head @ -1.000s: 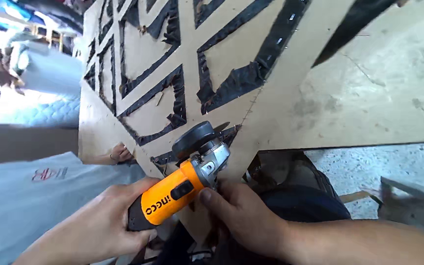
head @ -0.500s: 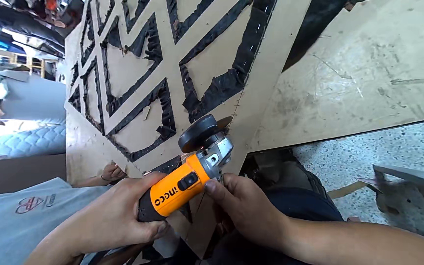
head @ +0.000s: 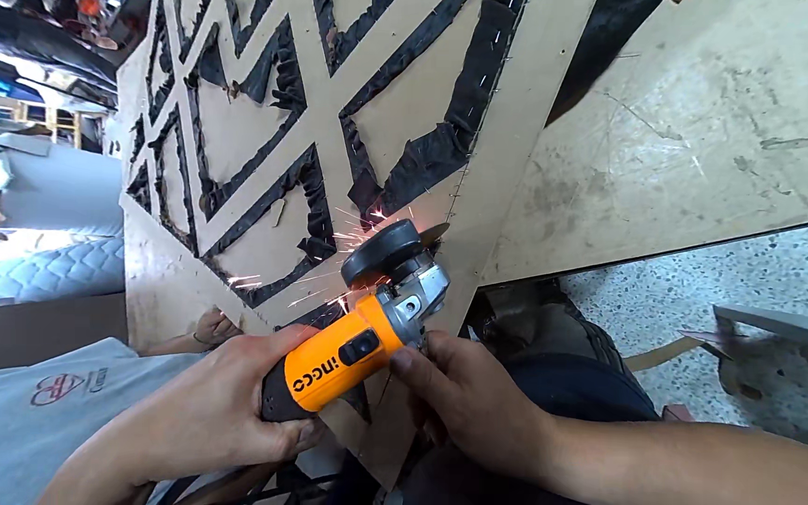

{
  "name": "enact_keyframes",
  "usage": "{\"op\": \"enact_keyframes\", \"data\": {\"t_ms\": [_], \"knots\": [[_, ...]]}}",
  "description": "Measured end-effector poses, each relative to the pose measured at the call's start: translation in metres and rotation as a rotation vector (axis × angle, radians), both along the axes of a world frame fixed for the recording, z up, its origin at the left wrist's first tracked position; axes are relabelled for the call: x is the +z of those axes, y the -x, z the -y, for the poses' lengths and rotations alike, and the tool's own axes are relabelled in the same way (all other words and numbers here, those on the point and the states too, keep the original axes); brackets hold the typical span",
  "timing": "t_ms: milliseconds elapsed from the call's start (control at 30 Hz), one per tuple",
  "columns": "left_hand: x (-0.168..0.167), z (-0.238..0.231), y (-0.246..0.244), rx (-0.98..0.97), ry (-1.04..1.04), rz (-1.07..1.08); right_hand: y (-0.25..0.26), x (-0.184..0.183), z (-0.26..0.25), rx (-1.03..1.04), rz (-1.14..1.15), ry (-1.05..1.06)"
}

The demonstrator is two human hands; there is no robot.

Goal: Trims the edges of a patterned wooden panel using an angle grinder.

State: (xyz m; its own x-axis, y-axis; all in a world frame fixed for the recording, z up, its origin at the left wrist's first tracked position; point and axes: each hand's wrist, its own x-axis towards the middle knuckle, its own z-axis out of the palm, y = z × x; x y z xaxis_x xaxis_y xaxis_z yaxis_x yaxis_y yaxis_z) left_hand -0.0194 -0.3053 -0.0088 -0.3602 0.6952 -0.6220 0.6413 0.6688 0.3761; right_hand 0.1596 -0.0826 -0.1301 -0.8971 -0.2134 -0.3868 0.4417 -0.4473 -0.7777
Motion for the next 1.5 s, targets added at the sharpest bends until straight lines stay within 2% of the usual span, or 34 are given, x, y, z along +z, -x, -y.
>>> {"op": "enact_keyframes", "data": {"t_ms": [167, 867, 1200, 1500], "knots": [[0.002, -0.001, 0.006, -0.003, 0.003, 0.018, 0.002, -0.001, 0.002, 0.003, 0.008, 0.02], [0.001, 0.08, -0.002, 0.023, 0.012, -0.01, 0.011, -0.004, 0.061, 0.232, 0.049, -0.029], [0.021, 0.077, 0.009, 0.038, 0.074, -0.034, 0.022, 0.002, 0.058, 0.225, -0.004, 0.04], [0.01, 0.071, 0.015, -0.023, 0.091, -0.042, 0.019, -0.005, 0.056, 0.263, 0.029, 0.013]]}}
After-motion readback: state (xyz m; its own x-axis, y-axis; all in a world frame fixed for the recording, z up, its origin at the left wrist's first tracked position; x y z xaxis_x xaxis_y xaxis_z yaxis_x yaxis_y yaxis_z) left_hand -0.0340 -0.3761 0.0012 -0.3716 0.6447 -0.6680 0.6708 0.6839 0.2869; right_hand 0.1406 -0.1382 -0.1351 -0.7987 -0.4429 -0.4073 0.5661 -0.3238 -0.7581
